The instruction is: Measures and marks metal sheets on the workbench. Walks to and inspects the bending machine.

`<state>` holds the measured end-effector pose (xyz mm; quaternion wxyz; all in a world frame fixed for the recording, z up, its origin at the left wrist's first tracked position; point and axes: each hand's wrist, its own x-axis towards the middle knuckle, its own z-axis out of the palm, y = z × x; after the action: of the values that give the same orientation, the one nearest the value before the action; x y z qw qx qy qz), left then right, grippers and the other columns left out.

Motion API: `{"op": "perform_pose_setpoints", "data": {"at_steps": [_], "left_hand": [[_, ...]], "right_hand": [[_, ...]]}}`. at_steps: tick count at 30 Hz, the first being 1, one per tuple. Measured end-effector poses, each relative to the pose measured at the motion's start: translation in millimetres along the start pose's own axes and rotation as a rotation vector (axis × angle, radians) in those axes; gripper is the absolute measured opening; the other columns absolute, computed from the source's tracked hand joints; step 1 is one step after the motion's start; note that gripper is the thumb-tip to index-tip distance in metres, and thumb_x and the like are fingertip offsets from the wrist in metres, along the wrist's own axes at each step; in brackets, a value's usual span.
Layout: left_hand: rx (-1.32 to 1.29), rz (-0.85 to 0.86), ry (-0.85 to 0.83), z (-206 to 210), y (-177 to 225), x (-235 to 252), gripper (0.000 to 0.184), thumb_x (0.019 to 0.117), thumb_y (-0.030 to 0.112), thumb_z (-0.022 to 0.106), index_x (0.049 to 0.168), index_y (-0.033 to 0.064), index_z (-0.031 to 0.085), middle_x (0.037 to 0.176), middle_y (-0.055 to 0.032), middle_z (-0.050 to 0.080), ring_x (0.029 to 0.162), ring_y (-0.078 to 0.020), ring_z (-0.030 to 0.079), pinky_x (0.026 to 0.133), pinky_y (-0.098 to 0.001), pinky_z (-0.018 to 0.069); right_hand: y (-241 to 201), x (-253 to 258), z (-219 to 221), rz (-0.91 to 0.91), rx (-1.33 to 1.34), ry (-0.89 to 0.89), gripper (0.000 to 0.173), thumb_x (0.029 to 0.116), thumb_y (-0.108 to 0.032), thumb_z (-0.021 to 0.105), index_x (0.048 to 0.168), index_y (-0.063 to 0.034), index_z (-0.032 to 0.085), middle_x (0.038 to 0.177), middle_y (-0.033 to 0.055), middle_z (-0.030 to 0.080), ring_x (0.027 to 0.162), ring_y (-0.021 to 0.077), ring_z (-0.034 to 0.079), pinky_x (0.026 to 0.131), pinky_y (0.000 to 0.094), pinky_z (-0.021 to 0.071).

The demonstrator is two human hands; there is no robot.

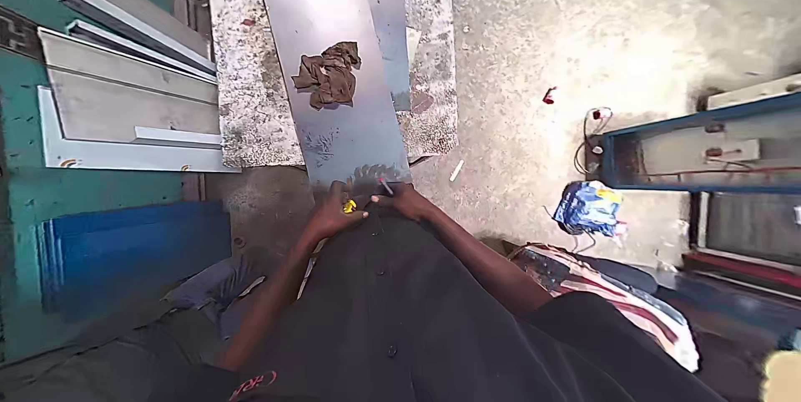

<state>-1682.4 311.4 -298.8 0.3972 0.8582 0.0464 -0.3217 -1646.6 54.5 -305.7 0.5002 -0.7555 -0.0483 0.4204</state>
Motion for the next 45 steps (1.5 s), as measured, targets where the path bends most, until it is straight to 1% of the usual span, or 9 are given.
{"op": "perform_pose_setpoints", "data": {"at_steps": [6,11,14,19,30,35,37,41,45], "left_hand": [[-0.022,0.267,-0.058,-3.4,-15.3,-7.1,0.089,0.0754,0.060,0.085,0.138,0.0124,0.044,0.083,-0.0035,0.062,0.070,-0.0195,0.062,0.064,-0.0454,0.0570],[-0.051,0.333,-0.096,-15.4,-12.7,-17.7,0.071,0.0886,0.048,0.078,0.141,0.0121,0.046,0.101,-0.0047,0.071,0.084,-0.0185,0.070,0.075,-0.0457,0.0610],[0.089,0.174,-0.050,-45.4,-38.0,-12.0,0.042,0.0938,0.042,0.073,0.127,0.0174,0.068,0.110,-0.0104,0.074,0.098,-0.0295,0.071,0.087,-0.0619,0.0562],[0.342,-0.244,-0.010,-101.7,-126.6,8.6,0.034,0.0939,0.044,0.069,0.122,0.0249,0.073,0.112,-0.0162,0.073,0.106,-0.0434,0.068,0.086,-0.0761,0.0482],[0.409,-0.340,-0.006,-111.2,-139.3,21.7,0.030,0.0963,0.048,0.066,0.111,0.0231,0.075,0.100,-0.0144,0.074,0.096,-0.0420,0.069,0.077,-0.0736,0.0500],[0.399,-0.392,-0.016,-117.0,-145.8,25.3,0.035,0.0944,0.051,0.067,0.116,0.0241,0.074,0.106,-0.0168,0.074,0.101,-0.0448,0.068,0.080,-0.0764,0.0479],[0.388,-0.395,-0.026,-118.4,-148.8,25.9,0.038,0.0935,0.053,0.069,0.118,0.0239,0.075,0.107,-0.0173,0.074,0.101,-0.0451,0.068,0.081,-0.0770,0.0476],[0.408,-0.372,-0.045,-117.9,-148.4,21.9,0.036,0.0954,0.053,0.067,0.112,0.0220,0.075,0.103,-0.0166,0.073,0.099,-0.0440,0.068,0.080,-0.0769,0.0487],[0.400,-0.376,-0.048,-117.3,-154.6,19.0,0.037,0.0961,0.053,0.066,0.109,0.0194,0.075,0.099,-0.0169,0.073,0.095,-0.0433,0.069,0.079,-0.0760,0.0493]], "right_hand": [[-14.7,5.1,60.7,0.068,0.365,0.038,0.023,0.0971,-0.026,0.073,0.108,-0.0064,0.066,0.071,0.0030,0.061,0.054,0.0097,0.052,0.050,0.0267,0.0456],[-13.2,-3.3,61.2,0.092,0.555,-0.020,0.016,0.0965,-0.022,0.071,0.091,-0.0082,0.065,0.064,-0.0001,0.057,0.048,0.0057,0.046,0.044,0.0204,0.0377],[5.7,-4.1,32.2,0.080,0.656,0.194,0.018,0.0992,-0.025,0.068,0.100,-0.0072,0.063,0.070,-0.0007,0.060,0.050,0.0053,0.046,0.045,0.0214,0.0388],[41.5,-1.2,-40.5,0.316,0.570,0.595,0.023,0.1029,-0.030,0.062,0.111,-0.0080,0.065,0.081,0.0002,0.068,0.045,0.0027,0.038,0.040,0.0202,0.0281],[71.4,40.4,-48.8,0.396,0.140,0.588,0.032,0.0983,-0.037,0.067,0.104,-0.0060,0.070,0.079,0.0038,0.066,0.055,0.0123,0.048,0.053,0.0345,0.0420],[75.4,43.7,-49.0,0.395,0.096,0.548,0.035,0.0955,-0.042,0.071,0.105,-0.0081,0.072,0.078,0.0043,0.062,0.057,0.0141,0.049,0.054,0.0370,0.0430],[69.1,38.2,-56.2,0.346,0.022,0.592,0.039,0.0996,-0.044,0.062,0.106,-0.0065,0.072,0.085,0.0093,0.067,0.070,0.0221,0.061,0.067,0.0483,0.0518],[48.8,31.9,-73.9,0.009,0.197,0.608,0.051,0.1114,-0.043,0.035,0.109,-0.0053,0.069,0.094,0.0072,0.068,0.080,0.0164,0.065,0.073,0.0388,0.0567],[43.7,46.0,-92.2,-0.136,0.144,0.384,0.065,0.1123,-0.043,0.020,0.109,-0.0030,0.072,0.070,0.0035,0.066,0.060,0.0134,0.060,0.061,0.0346,0.0537]]}}
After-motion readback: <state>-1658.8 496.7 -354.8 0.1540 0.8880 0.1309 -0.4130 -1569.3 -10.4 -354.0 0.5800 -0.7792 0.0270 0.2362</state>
